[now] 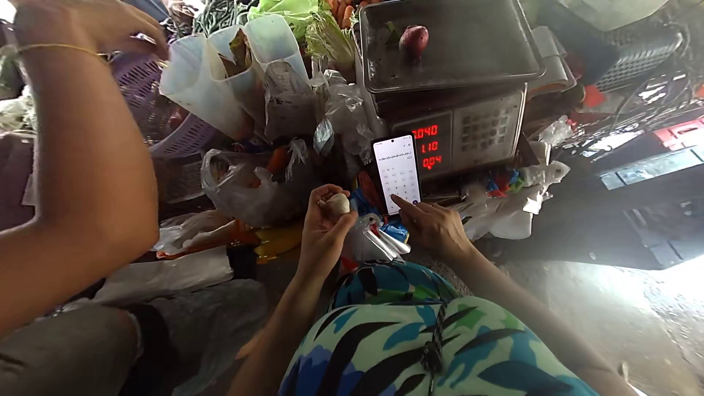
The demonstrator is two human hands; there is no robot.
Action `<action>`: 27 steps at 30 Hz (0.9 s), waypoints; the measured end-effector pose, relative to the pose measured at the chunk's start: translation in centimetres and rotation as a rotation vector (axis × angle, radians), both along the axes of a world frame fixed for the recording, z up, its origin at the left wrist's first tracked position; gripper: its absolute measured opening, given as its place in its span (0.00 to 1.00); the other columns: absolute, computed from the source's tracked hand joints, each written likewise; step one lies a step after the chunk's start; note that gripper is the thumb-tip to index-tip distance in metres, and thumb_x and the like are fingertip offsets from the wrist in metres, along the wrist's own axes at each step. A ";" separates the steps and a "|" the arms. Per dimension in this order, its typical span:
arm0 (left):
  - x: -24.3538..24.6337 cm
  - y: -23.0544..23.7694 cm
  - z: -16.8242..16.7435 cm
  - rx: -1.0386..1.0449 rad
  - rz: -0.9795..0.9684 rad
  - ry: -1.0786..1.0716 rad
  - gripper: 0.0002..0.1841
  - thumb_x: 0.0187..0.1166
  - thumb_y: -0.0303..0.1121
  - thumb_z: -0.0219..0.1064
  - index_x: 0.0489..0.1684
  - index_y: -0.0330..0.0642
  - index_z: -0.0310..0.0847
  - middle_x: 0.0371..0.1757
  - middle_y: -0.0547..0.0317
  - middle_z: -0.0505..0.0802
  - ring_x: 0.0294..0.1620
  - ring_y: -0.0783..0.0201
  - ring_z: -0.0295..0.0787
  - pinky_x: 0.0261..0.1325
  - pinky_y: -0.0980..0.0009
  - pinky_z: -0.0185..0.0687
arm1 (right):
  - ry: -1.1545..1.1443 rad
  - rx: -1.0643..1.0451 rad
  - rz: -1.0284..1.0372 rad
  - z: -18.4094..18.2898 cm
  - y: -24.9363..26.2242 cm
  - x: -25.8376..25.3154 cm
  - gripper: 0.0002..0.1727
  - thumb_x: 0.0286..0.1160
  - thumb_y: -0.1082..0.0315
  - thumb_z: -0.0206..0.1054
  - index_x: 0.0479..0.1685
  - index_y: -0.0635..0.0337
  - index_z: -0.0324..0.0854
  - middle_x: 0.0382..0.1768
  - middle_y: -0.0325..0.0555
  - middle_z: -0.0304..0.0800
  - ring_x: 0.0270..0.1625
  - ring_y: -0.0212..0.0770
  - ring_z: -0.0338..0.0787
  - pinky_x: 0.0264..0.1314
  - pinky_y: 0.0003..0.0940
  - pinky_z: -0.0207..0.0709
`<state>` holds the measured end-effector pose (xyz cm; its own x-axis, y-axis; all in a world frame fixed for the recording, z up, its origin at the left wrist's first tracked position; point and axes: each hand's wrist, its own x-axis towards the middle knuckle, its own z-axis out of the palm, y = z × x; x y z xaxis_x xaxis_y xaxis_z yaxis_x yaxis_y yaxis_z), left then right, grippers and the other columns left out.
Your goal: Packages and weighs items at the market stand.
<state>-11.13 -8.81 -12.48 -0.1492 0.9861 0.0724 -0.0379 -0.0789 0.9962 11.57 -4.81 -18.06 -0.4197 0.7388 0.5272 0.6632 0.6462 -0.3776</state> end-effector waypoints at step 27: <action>0.2 2.2 2.4 0.078 -0.102 0.380 0.25 0.82 0.31 0.60 0.78 0.40 0.62 0.60 0.57 0.83 0.49 0.74 0.86 0.51 0.73 0.86 | 0.253 -0.166 -0.017 1.0 -0.3 -0.6 0.18 0.85 0.64 0.57 0.60 0.54 0.92 0.20 0.40 0.85 0.21 0.35 0.79 0.26 0.33 0.75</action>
